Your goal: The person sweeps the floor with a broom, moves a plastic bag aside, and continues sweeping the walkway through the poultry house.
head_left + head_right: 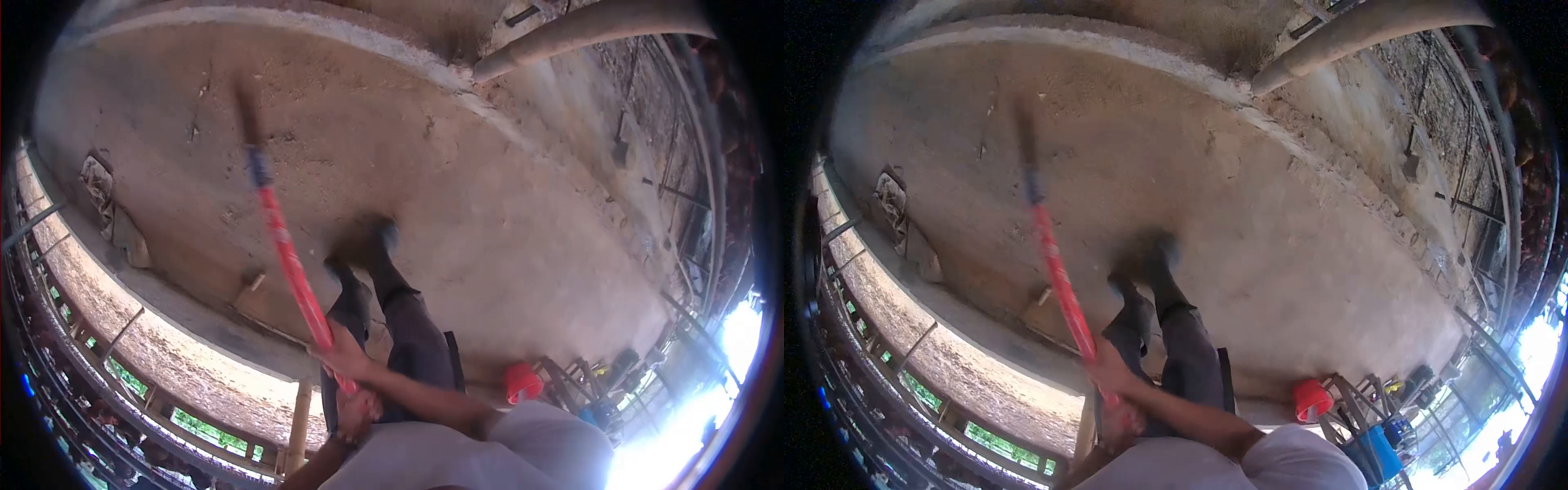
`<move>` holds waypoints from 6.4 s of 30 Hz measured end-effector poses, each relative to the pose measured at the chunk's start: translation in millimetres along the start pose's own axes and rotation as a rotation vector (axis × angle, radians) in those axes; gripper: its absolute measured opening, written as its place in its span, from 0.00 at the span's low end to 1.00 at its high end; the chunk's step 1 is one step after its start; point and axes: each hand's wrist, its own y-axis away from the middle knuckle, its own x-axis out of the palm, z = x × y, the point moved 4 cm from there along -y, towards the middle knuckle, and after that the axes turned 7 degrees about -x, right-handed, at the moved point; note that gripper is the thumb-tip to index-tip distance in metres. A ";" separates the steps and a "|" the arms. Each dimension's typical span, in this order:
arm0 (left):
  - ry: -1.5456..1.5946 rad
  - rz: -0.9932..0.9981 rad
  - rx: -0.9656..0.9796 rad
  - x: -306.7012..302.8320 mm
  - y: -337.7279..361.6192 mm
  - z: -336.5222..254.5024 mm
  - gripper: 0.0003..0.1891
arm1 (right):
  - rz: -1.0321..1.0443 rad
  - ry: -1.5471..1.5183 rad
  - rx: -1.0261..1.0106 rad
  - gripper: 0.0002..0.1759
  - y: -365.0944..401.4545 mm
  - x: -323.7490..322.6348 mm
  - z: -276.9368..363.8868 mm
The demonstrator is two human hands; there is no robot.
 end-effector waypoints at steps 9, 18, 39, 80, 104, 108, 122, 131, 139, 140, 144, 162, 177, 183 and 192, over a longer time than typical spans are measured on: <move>-0.500 -0.002 -0.517 23.2 -24.8 -126.5 0.08 | -1.090 -0.353 -0.062 0.05 -10.7 -50.8 -21.9; -0.009 0.228 -0.050 40.1 -16.6 -119.0 0.09 | -0.183 0.006 0.017 0.18 -85.9 14.5 65.4; 0.335 0.315 -0.478 32.3 77.6 -215.7 0.04 | -0.161 -0.195 0.019 0.16 -126.3 116.3 114.4; -0.098 0.078 -0.221 -78.0 72.6 -274.0 0.09 | -0.180 -0.161 -0.047 0.12 -180.7 191.1 69.6; -0.654 0.073 -0.577 -184.4 64.8 -95.2 0.06 | -0.951 -0.616 -0.159 0.10 31.8 118.6 -207.9; -0.530 0.030 -0.697 -215.6 46.2 -110.9 0.07 | -1.138 -0.727 0.128 0.09 14.2 118.5 -284.0; -0.915 0.069 -0.493 -254.2 110.4 -143.0 0.06 | -0.856 -0.544 -0.194 0.12 1.7 213.0 -214.4; -0.647 -0.235 -0.132 -321.1 119.2 -185.8 0.08 | -0.589 -0.424 0.163 0.09 -90.6 270.6 -291.8; -1.083 -0.138 -0.170 -334.8 180.0 -242.7 0.05 | -0.636 -0.526 -0.115 0.10 -75.1 344.8 -222.1; -1.108 -0.063 -0.340 -347.6 181.8 -241.2 0.06 | -0.786 -0.554 -0.095 0.10 -61.0 345.7 -233.4; -0.816 -0.046 -0.649 -356.4 162.6 -243.9 0.08 | -1.105 -0.748 0.185 0.08 -46.2 337.6 -301.7; -0.953 -0.080 -0.522 -390.0 183.3 -207.8 0.07 | -1.113 -0.607 0.056 0.08 -7.9 340.2 -343.9; -0.788 -0.113 -0.129 -398.5 176.8 -169.8 0.07 | -0.571 -0.262 -0.093 0.15 -32.0 353.3 -285.7; -0.667 -0.024 -0.500 -360.5 121.7 -205.7 0.10 | -0.931 -0.366 -0.008 0.08 -62.5 269.9 -332.8; -0.355 -0.367 0.454 -340.3 120.3 -253.5 0.04 | 0.156 -0.040 -0.102 0.23 -198.7 361.8 -223.7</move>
